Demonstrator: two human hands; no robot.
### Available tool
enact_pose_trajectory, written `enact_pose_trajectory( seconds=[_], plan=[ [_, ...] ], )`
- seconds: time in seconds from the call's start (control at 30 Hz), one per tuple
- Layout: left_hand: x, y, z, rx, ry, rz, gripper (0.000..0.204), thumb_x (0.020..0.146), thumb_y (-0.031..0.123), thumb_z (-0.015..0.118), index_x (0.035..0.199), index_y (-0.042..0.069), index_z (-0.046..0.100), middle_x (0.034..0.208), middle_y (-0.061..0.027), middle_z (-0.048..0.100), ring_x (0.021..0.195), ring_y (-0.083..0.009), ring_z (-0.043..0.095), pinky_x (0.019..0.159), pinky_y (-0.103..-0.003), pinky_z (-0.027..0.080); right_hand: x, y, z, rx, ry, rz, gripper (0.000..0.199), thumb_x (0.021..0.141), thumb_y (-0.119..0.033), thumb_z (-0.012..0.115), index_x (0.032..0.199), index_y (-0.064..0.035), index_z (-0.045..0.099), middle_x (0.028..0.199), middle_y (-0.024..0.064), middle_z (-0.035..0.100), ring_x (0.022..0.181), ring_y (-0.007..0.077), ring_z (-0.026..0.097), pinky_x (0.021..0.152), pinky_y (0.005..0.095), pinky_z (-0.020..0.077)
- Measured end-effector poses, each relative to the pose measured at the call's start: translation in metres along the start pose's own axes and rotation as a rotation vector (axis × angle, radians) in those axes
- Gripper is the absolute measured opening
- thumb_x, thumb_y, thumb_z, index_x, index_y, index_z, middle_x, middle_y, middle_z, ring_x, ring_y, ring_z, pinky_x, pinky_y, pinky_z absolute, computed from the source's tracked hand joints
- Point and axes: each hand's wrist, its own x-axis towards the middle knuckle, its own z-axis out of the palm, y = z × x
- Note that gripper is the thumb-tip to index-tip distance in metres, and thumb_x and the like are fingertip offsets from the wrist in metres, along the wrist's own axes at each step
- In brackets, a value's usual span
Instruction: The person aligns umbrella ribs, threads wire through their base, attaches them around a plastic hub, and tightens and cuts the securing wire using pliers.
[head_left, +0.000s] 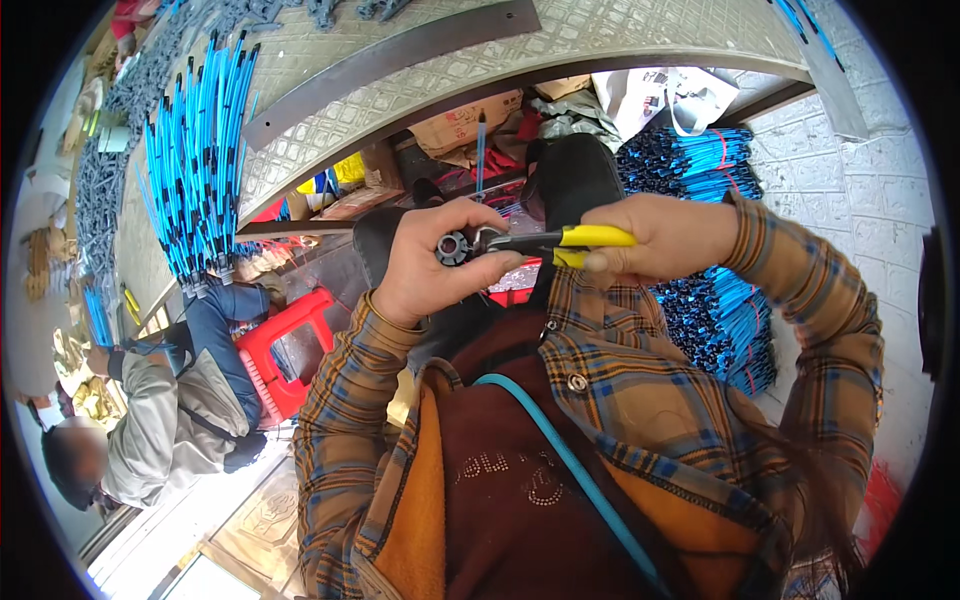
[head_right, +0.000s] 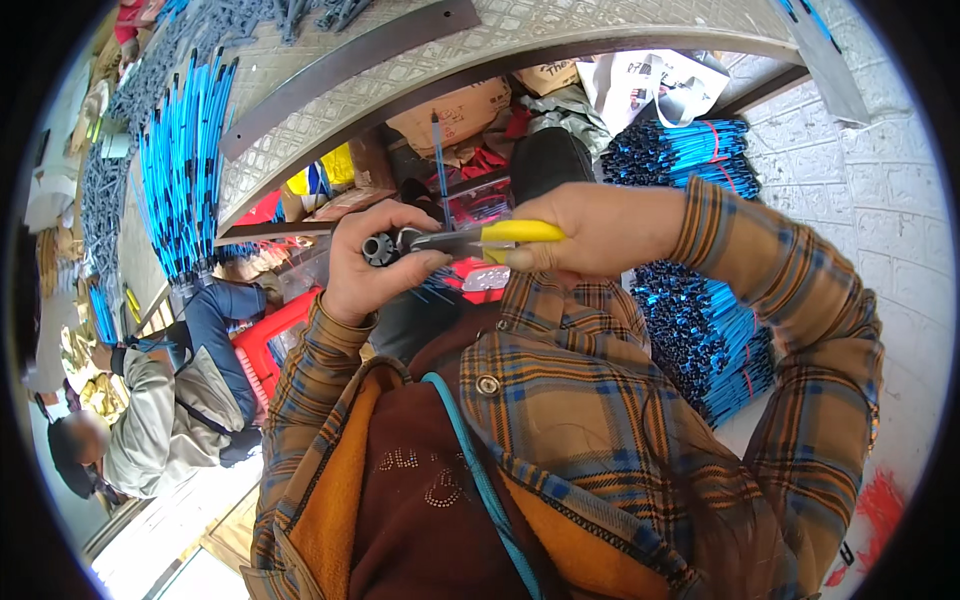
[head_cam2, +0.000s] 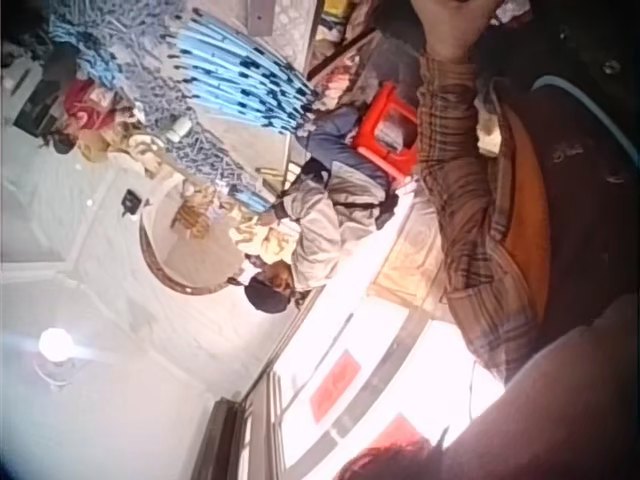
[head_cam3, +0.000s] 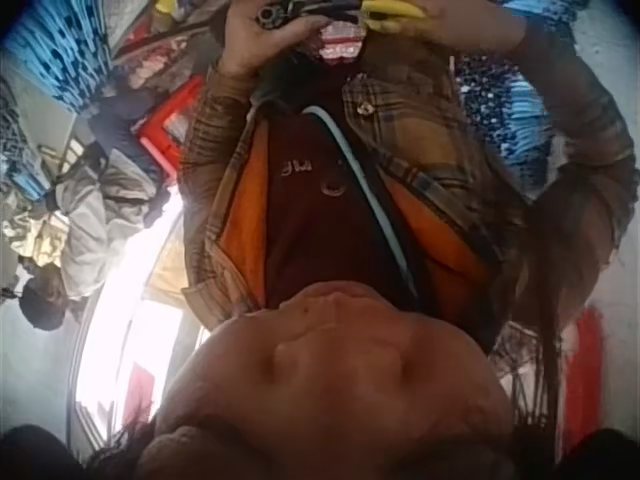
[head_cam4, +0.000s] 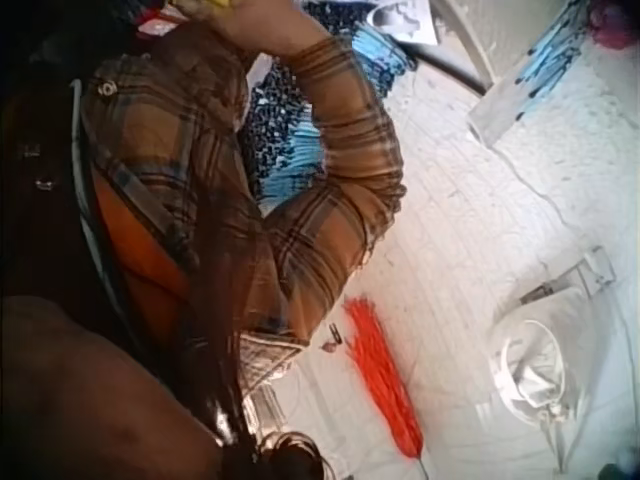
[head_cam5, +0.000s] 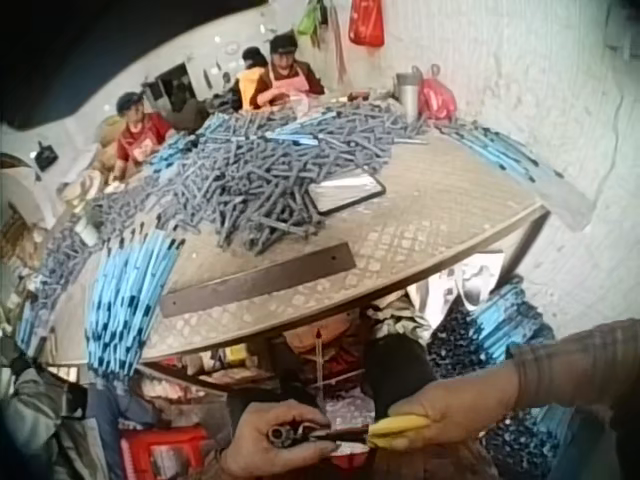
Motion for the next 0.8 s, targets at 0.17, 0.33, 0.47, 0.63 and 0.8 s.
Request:
enact_pose_trajectory(
  seconds=[0.17,0.33,0.47,0.63,0.8],
  plan=[
    [0.006,-0.005,0.003,0.014,0.156,-0.073,0.031,0.066,0.014,0.076,0.091,0.002,0.062,0.075,-0.0014,0.058,0.063,-0.0072,0.051,0.061,-0.021,0.042,0.001,-0.016,-0.008,-0.369,0.170,-0.104,0.032,0.088,-0.034,0.053,0.096,-0.0027,0.052,0.063,0.0107,0.055,0.058,0.0241,0.056,0.054,0.0337,0.0445],
    [0.004,-0.021,-0.009,0.000,0.332,-0.077,0.049,0.072,0.023,0.072,0.112,0.002,0.053,0.081,-0.0034,0.058,0.062,-0.0087,0.051,0.062,-0.021,0.043,0.014,-0.021,0.010,-0.588,0.399,-0.147,0.028,0.087,-0.030,0.054,0.094,-0.0027,0.053,0.072,0.0134,0.055,0.063,0.0315,0.054,0.058,0.0371,0.0436],
    [0.006,-0.014,-0.014,-0.189,0.433,-0.066,0.072,0.078,0.052,0.054,0.129,0.005,0.038,0.081,-0.0080,0.057,0.060,-0.0123,0.055,0.057,-0.023,0.045,0.049,0.006,0.026,-0.619,0.579,-0.313,0.025,0.086,-0.027,0.055,0.095,-0.0030,0.055,0.079,0.0136,0.055,0.070,0.0306,0.055,0.061,0.0371,0.0435],
    [-0.007,-0.024,-0.027,-0.506,0.401,0.098,0.072,0.085,0.039,0.052,0.138,0.004,0.017,0.086,-0.0158,0.056,0.063,-0.0160,0.057,0.058,-0.025,0.047,0.107,0.036,0.049,-0.082,0.741,-0.528,0.028,0.083,-0.030,0.057,0.096,-0.0042,0.056,0.084,0.0156,0.056,0.079,0.0319,0.056,0.068,0.0396,0.0440],
    [-0.011,-0.020,-0.025,-0.597,0.372,0.132,0.070,0.086,0.036,0.051,0.138,0.004,0.018,0.087,-0.0173,0.057,0.062,-0.0164,0.056,0.056,-0.026,0.047,0.148,0.052,0.078,-0.034,0.622,-0.359,0.031,0.082,-0.031,0.059,0.096,-0.0037,0.057,0.086,0.0170,0.055,0.082,0.0335,0.055,0.073,0.0404,0.0433]
  ],
)
